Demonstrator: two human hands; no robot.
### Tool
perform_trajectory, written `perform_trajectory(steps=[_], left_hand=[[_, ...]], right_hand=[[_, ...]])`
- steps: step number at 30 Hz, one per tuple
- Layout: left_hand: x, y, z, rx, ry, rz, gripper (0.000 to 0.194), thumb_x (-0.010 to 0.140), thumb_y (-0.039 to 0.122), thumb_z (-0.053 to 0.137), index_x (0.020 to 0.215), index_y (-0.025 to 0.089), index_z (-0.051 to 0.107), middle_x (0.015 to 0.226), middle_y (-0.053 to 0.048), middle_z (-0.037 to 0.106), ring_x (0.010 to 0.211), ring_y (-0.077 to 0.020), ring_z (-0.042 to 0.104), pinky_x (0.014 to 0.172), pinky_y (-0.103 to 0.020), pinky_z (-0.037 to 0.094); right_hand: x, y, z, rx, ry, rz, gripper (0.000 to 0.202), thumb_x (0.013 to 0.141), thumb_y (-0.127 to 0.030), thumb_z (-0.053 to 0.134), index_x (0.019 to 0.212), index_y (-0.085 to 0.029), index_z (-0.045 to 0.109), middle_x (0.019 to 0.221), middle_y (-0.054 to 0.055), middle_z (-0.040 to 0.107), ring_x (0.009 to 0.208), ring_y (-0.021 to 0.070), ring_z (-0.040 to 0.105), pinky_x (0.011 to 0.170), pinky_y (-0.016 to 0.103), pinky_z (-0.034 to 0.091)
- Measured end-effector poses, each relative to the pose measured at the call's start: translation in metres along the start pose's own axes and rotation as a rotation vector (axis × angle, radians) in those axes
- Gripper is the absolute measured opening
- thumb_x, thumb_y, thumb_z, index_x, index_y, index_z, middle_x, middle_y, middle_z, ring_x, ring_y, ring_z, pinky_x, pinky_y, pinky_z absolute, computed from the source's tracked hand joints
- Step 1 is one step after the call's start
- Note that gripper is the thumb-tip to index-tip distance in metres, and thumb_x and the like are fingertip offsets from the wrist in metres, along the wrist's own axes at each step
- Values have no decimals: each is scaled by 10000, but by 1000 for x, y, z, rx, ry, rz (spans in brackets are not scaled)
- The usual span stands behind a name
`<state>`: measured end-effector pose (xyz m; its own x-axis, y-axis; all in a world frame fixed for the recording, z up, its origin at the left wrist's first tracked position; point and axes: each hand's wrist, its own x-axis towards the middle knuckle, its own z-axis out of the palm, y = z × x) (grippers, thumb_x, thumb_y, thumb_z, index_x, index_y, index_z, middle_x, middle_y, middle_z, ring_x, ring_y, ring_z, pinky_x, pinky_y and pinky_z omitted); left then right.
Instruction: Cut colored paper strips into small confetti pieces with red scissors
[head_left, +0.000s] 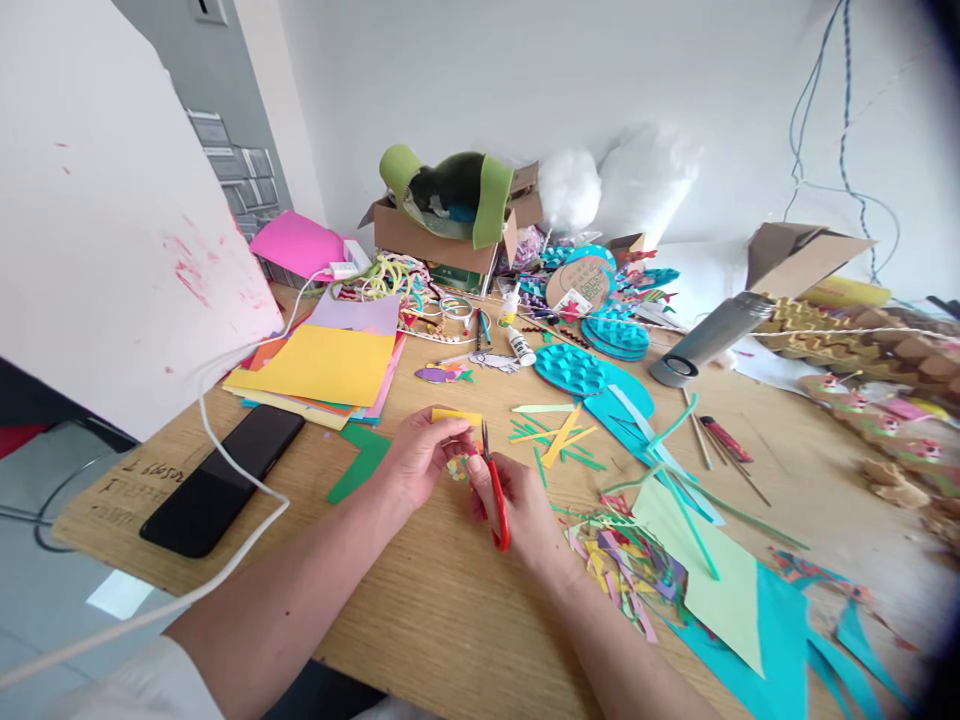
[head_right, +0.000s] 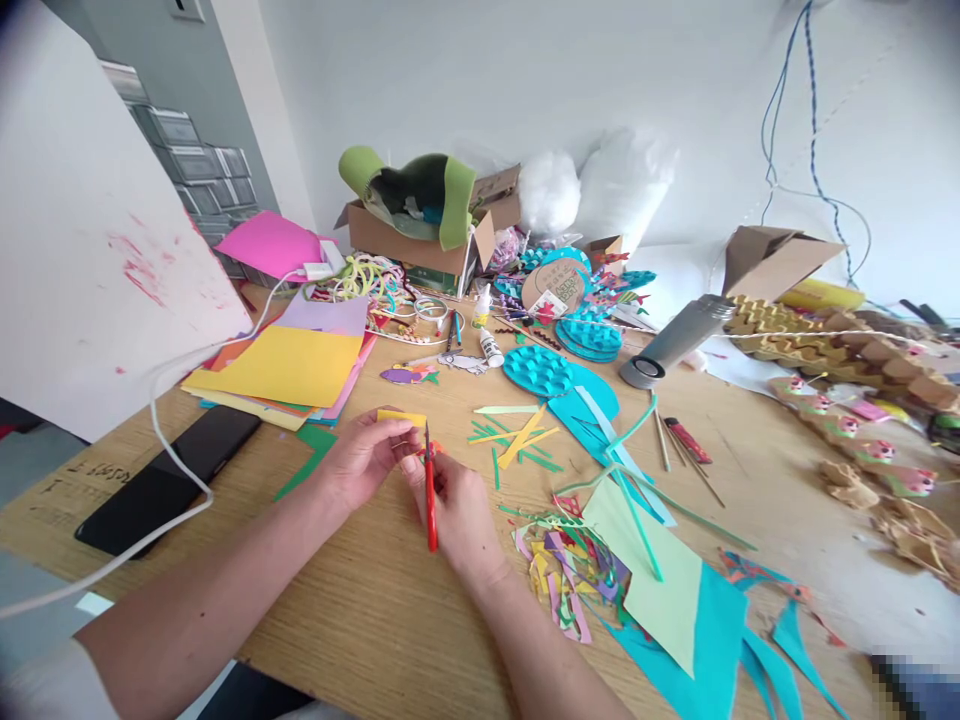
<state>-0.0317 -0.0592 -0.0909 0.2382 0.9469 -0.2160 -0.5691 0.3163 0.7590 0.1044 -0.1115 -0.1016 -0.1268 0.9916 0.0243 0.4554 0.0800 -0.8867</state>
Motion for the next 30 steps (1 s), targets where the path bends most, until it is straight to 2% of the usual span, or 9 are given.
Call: perform_trajectory(steps=[7, 18, 24, 30], left_hand=[[-2, 1, 3, -12, 28, -21, 170, 569, 188, 774, 653, 123, 641, 593, -11, 648, 563, -123, 596, 603, -245, 467], [-6, 1, 5, 13, -12, -88, 150, 566, 160, 742, 643, 140, 615, 588, -17, 642, 558, -110, 572, 525, -210, 423], [-7, 0, 6, 56, -34, -82, 156, 573, 192, 757, 648, 126, 637, 601, -14, 632, 561, -101, 568, 538, -210, 436], [-7, 0, 7, 53, 14, -50, 170, 555, 195, 769, 642, 128, 639, 607, -23, 655, 560, -111, 583, 543, -214, 438]], right_hand=[[1, 2, 0, -39, 25, 4, 497, 899, -606, 453, 656, -177, 518, 541, 15, 560, 475, 119, 478, 460, 217, 310], [2, 3, 1, 3, 43, 22, 509, 819, -646, 553, 617, -183, 487, 480, -11, 505, 440, 106, 422, 424, 211, 269], [1, 3, 0, 13, 25, 25, 514, 826, -641, 548, 608, -181, 482, 479, -9, 509, 433, 103, 422, 420, 210, 272], [0, 0, -2, 76, -31, 12, 490, 871, -603, 517, 650, -166, 521, 516, -1, 544, 460, 111, 473, 447, 215, 308]])
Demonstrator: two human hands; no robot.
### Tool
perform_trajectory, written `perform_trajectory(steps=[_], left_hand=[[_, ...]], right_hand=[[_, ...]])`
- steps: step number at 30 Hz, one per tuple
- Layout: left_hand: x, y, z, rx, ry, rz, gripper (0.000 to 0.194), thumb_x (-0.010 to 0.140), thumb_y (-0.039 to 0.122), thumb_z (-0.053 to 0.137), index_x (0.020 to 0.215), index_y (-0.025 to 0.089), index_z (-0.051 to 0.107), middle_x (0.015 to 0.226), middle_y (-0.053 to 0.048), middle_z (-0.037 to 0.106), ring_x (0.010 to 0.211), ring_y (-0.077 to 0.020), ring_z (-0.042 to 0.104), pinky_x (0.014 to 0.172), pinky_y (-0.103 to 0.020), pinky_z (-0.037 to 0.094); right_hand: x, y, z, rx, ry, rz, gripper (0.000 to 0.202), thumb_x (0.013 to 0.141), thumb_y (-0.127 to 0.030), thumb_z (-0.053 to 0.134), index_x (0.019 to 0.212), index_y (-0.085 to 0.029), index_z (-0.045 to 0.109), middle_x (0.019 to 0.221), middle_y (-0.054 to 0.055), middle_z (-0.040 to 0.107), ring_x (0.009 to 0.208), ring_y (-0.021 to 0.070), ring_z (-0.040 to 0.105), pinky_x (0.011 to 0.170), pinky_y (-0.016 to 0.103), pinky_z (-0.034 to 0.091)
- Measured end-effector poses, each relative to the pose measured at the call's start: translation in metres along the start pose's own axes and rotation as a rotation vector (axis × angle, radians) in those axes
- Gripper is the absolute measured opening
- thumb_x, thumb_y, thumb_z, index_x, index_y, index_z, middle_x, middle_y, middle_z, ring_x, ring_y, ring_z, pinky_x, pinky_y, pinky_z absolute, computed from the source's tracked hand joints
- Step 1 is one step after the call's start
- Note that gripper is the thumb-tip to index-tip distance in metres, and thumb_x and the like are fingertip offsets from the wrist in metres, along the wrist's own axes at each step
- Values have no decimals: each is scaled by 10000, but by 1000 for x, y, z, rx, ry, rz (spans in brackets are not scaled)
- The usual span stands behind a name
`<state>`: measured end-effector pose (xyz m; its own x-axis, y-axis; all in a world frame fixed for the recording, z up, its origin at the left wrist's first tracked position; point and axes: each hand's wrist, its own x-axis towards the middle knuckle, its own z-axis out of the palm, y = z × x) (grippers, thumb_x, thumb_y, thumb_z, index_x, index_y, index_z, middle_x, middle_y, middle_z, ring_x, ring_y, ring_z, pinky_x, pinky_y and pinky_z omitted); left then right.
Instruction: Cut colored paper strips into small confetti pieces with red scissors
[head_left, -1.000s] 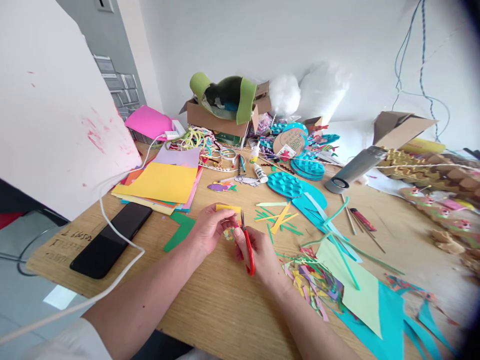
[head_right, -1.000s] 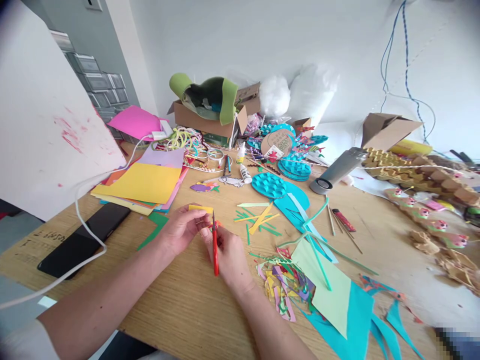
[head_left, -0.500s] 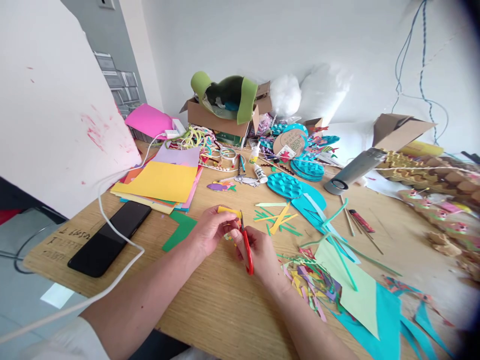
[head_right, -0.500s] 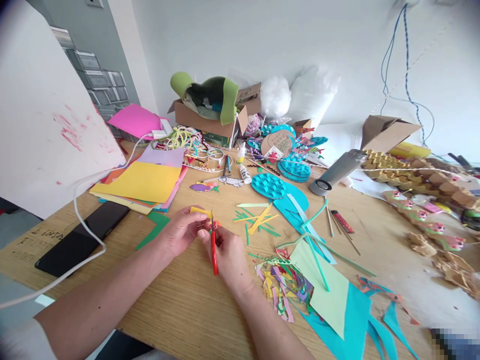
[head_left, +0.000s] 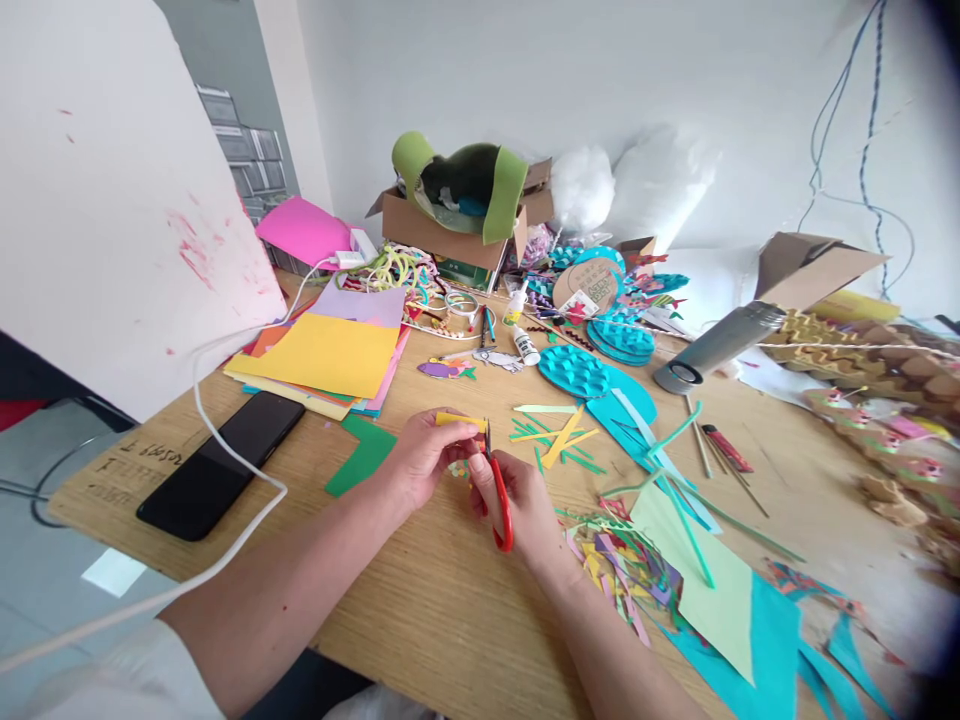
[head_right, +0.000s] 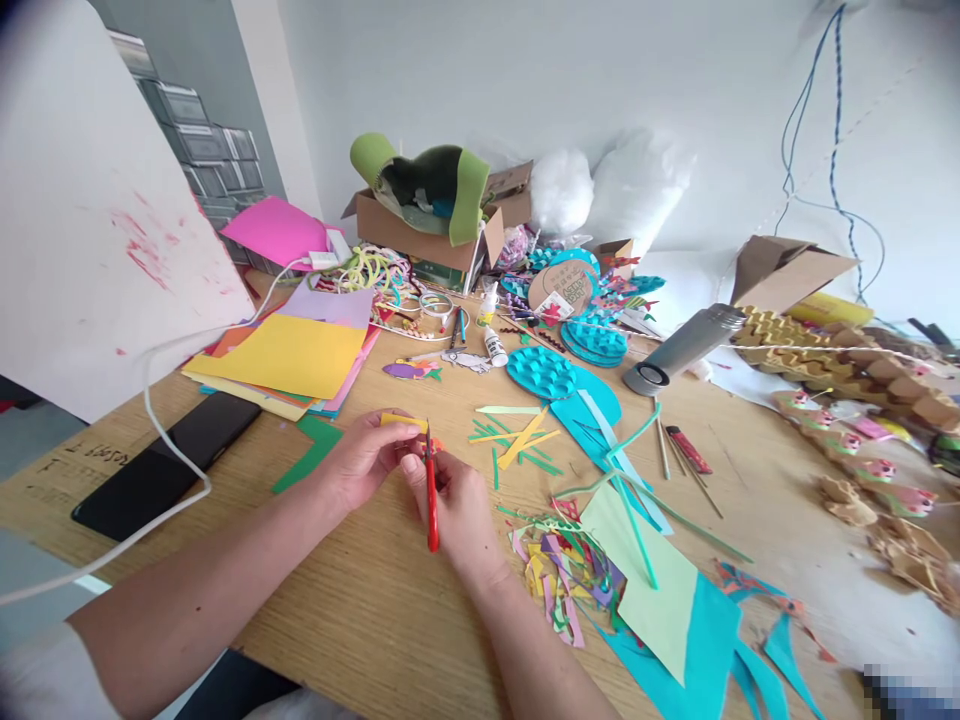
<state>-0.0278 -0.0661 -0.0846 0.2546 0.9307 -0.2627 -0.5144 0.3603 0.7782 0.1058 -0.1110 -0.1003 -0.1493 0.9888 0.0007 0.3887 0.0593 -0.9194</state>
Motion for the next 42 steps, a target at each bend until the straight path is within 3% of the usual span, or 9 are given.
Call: perform_trajectory(steps=[23, 42], left_hand=[[-3, 0, 3, 86, 22, 57, 141, 561, 194, 732, 627, 127, 627, 596, -28, 651, 581, -133, 593, 607, -259, 452], [-2, -1, 2, 75, 25, 47, 144, 554, 175, 756, 634, 129, 646, 597, -24, 644, 573, -128, 588, 560, -240, 428]], right_hand=[[1, -2, -1, -34, 41, 46, 546, 813, -676, 539, 580, -186, 488, 438, 1, 527, 392, 102, 432, 404, 217, 288], [1, -2, -1, -47, 43, 64, 552, 798, -697, 538, 583, -191, 482, 423, 3, 541, 361, 102, 443, 370, 208, 300]])
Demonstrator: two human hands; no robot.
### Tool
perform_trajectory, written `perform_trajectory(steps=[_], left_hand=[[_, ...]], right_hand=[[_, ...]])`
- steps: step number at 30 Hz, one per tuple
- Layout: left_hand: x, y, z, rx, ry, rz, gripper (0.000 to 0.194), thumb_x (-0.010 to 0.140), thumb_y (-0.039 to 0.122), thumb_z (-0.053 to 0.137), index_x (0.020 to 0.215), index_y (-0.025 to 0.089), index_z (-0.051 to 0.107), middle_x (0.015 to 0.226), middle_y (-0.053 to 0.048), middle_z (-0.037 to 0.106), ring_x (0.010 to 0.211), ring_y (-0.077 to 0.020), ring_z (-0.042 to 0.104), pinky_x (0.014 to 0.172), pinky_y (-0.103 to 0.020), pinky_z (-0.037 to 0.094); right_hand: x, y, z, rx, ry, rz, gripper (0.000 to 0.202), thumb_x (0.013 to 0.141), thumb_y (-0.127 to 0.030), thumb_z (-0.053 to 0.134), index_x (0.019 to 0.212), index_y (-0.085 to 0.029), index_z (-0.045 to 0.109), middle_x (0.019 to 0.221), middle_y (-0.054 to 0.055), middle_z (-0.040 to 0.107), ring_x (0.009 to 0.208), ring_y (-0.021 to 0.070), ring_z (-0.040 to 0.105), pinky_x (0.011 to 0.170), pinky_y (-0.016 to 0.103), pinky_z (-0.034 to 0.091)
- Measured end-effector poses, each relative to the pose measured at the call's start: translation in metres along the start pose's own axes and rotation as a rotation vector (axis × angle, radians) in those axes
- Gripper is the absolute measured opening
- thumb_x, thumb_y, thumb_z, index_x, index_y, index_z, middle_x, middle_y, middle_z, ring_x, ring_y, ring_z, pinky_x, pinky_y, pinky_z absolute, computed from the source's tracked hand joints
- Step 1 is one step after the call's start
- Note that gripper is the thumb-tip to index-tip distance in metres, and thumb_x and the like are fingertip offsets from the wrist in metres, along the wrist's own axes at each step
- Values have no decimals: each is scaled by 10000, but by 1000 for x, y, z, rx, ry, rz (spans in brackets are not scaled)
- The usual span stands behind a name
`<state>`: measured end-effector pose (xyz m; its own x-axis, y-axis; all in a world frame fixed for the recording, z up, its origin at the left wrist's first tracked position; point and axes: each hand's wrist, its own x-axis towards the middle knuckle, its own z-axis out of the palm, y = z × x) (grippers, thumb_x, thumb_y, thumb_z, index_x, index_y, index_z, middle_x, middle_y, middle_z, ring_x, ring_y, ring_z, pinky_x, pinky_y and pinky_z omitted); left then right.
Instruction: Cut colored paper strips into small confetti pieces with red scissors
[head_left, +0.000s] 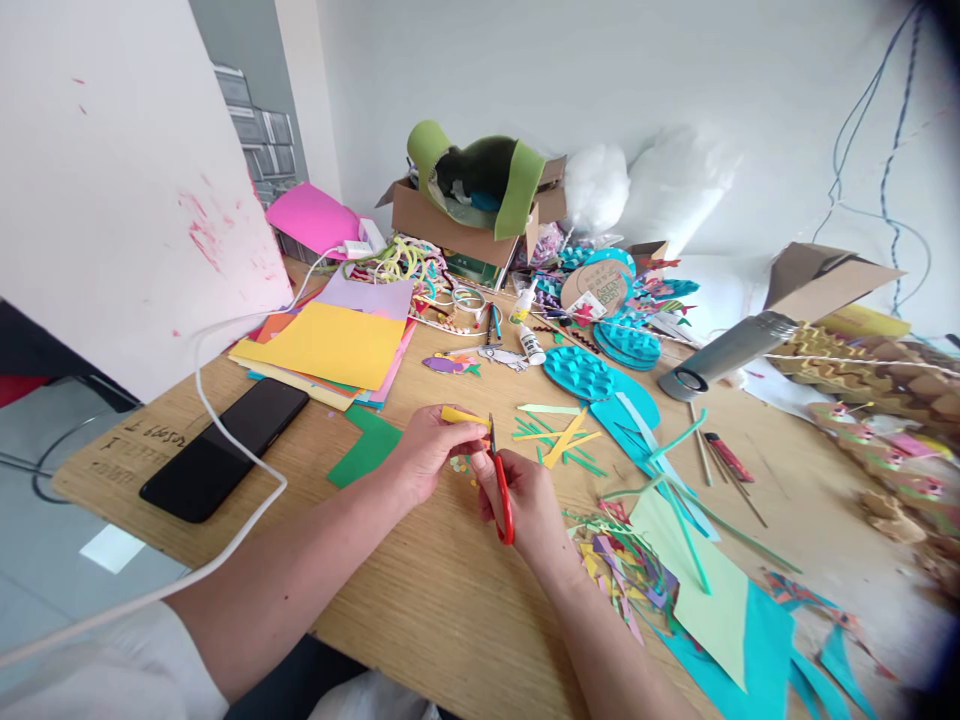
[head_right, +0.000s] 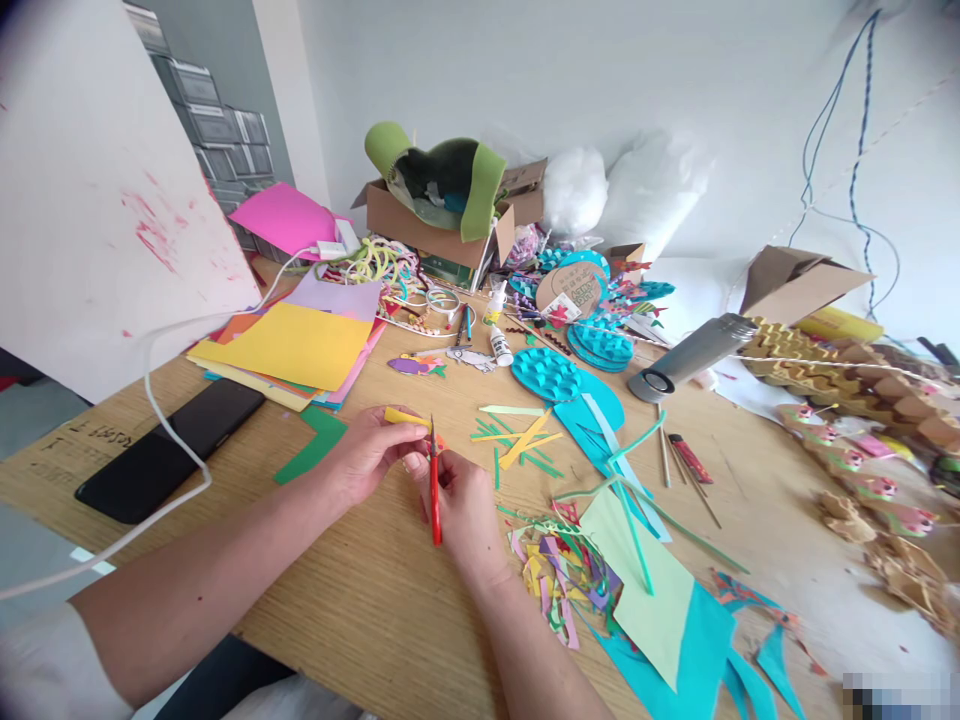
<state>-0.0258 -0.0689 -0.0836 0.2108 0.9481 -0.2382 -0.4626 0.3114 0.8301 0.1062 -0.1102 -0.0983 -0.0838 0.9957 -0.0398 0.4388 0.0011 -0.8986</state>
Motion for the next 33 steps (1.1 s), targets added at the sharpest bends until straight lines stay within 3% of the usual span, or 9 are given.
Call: perform_trajectory(steps=[13, 33], left_hand=[[1, -2, -2, -159, -57, -148, 135, 555, 182, 757, 618, 101, 669, 625, -45, 649, 563, -106, 572, 535, -222, 408], [-1, -2, 1, -77, -37, -56, 112, 564, 169, 762, 590, 106, 673, 608, -36, 644, 557, -99, 564, 543, -221, 403]], right_hand=[[0, 4, -1, 38, 4, 4, 538, 799, -683, 558, 601, -185, 507, 426, 4, 558, 358, 117, 502, 371, 204, 331], [0, 6, -1, 55, 0, 18, 528, 793, -676, 570, 620, -181, 510, 447, 6, 555, 376, 123, 498, 379, 210, 330]])
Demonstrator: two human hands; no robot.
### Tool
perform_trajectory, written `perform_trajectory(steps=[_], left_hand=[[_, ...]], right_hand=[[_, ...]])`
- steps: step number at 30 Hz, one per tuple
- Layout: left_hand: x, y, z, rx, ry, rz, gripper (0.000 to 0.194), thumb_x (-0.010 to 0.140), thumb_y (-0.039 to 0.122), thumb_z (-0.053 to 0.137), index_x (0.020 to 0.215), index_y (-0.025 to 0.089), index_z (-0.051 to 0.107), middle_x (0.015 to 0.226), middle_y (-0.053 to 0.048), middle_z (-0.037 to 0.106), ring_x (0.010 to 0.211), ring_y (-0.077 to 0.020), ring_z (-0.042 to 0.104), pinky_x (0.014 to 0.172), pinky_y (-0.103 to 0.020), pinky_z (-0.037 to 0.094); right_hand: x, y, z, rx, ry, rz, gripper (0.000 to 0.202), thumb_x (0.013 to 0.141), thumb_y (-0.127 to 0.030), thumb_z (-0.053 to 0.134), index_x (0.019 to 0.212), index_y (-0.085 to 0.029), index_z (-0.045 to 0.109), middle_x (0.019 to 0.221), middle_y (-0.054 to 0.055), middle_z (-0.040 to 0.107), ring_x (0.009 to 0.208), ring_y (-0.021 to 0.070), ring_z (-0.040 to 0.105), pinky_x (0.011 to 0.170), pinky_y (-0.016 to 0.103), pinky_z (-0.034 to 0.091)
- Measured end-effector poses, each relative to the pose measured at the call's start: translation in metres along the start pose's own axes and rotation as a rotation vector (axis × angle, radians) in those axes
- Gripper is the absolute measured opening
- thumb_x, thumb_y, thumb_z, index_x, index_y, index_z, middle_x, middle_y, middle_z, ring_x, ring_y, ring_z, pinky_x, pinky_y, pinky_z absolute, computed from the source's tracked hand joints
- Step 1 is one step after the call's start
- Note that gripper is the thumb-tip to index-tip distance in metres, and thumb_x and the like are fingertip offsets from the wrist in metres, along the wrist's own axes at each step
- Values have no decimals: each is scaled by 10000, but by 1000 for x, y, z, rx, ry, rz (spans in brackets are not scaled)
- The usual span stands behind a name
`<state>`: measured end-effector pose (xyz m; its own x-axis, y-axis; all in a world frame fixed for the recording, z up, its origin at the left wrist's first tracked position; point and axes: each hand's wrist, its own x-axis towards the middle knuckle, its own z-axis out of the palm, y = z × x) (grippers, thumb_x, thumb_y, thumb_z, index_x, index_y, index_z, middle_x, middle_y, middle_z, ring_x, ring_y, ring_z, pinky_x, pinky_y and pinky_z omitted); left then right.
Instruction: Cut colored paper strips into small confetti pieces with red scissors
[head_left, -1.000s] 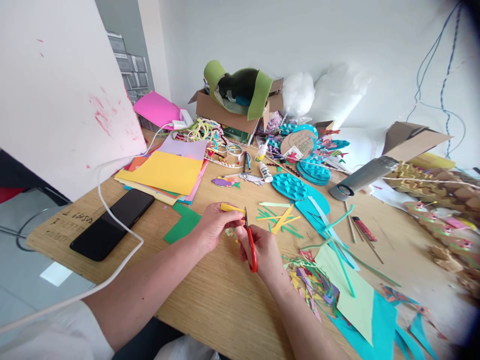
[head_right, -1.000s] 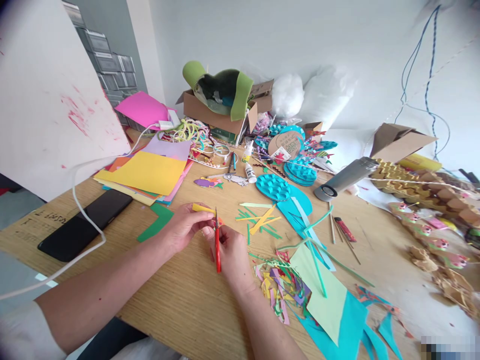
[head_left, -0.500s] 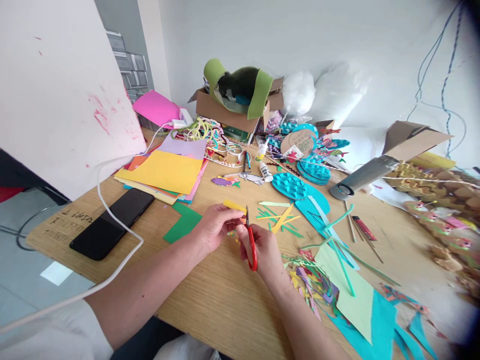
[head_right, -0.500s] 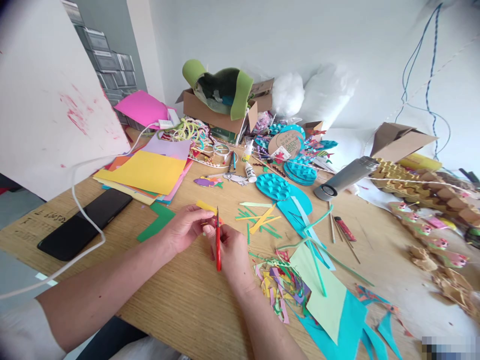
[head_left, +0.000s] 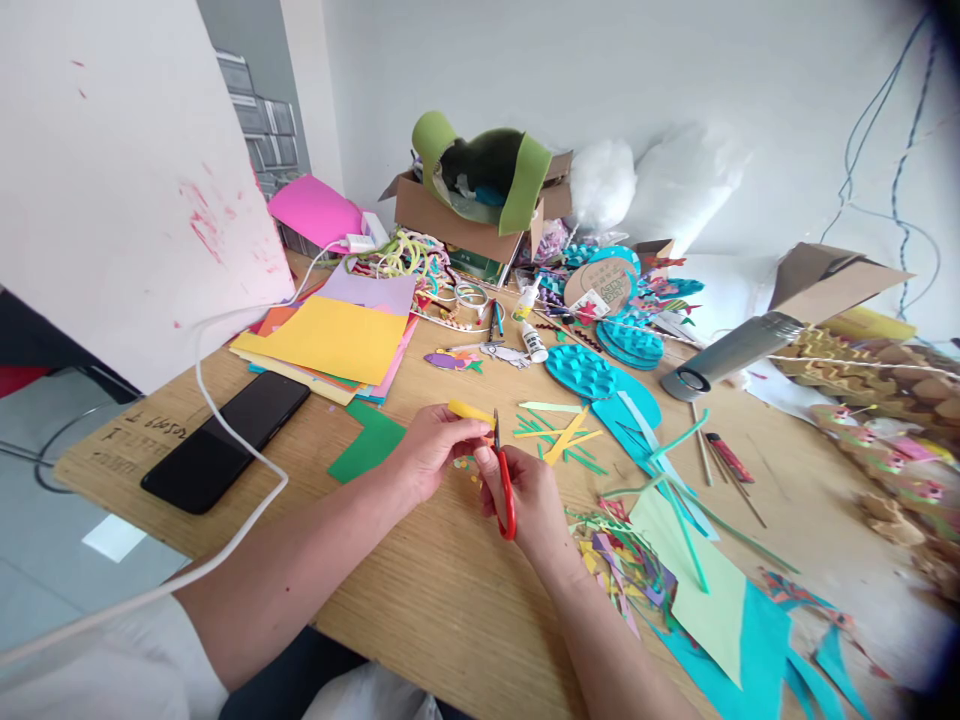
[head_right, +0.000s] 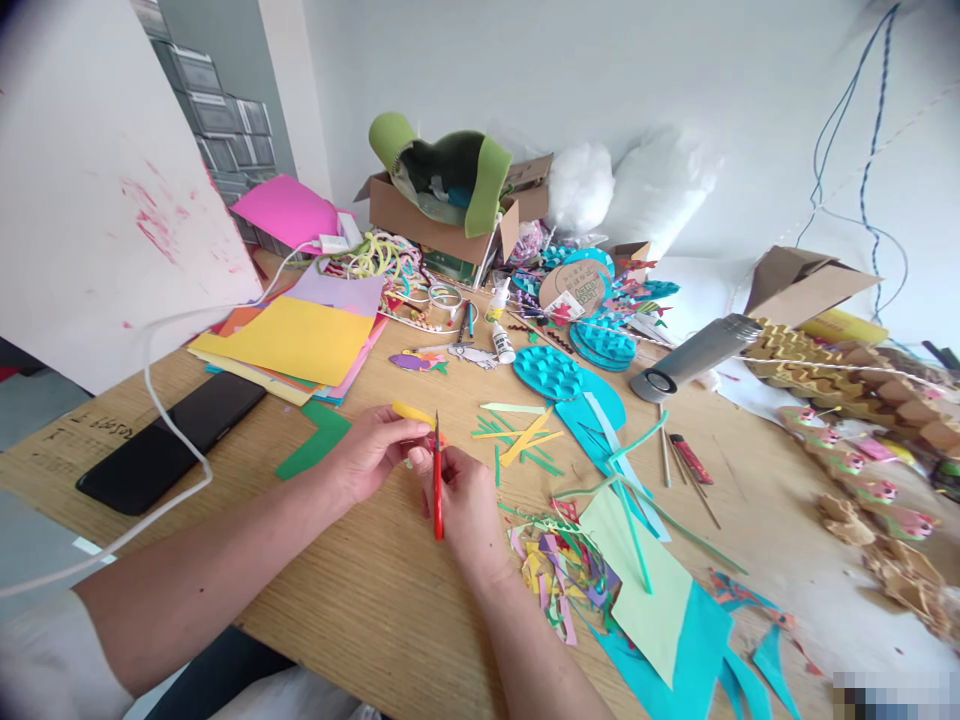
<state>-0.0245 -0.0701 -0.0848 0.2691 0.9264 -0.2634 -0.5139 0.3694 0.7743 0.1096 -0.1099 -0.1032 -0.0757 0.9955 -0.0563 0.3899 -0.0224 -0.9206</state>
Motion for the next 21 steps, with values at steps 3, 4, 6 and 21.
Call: perform_trajectory(steps=[3, 4, 6, 21], left_hand=[[0, 1, 0, 14, 14, 7, 122, 571, 185, 753, 577, 103, 664, 594, -42, 640, 546, -101, 563, 530, -219, 399], [-1, 1, 0, 19, 20, 10, 128, 574, 193, 752, 578, 102, 662, 592, -44, 640, 545, -103, 565, 530, -220, 400], [-1, 1, 0, 32, 22, 12, 142, 580, 210, 750, 584, 99, 661, 589, -46, 641, 547, -106, 570, 534, -221, 403], [1, -1, -1, 114, -6, 25, 147, 567, 227, 732, 611, 101, 668, 584, -21, 629, 561, -98, 551, 581, -226, 420]], right_hand=[[0, -1, 0, -13, 4, -2, 532, 793, -674, 574, 605, -181, 505, 446, 10, 557, 378, 122, 500, 384, 209, 328], [0, -1, 1, -24, 8, -5, 533, 795, -673, 572, 600, -181, 504, 445, 12, 559, 379, 121, 499, 385, 208, 325], [0, -1, 1, -45, 11, -11, 535, 799, -672, 568, 595, -181, 502, 443, 13, 561, 380, 117, 490, 387, 206, 318], [0, 0, -1, -81, -1, 2, 559, 789, -697, 553, 594, -177, 494, 450, 2, 523, 400, 113, 466, 399, 205, 293]])
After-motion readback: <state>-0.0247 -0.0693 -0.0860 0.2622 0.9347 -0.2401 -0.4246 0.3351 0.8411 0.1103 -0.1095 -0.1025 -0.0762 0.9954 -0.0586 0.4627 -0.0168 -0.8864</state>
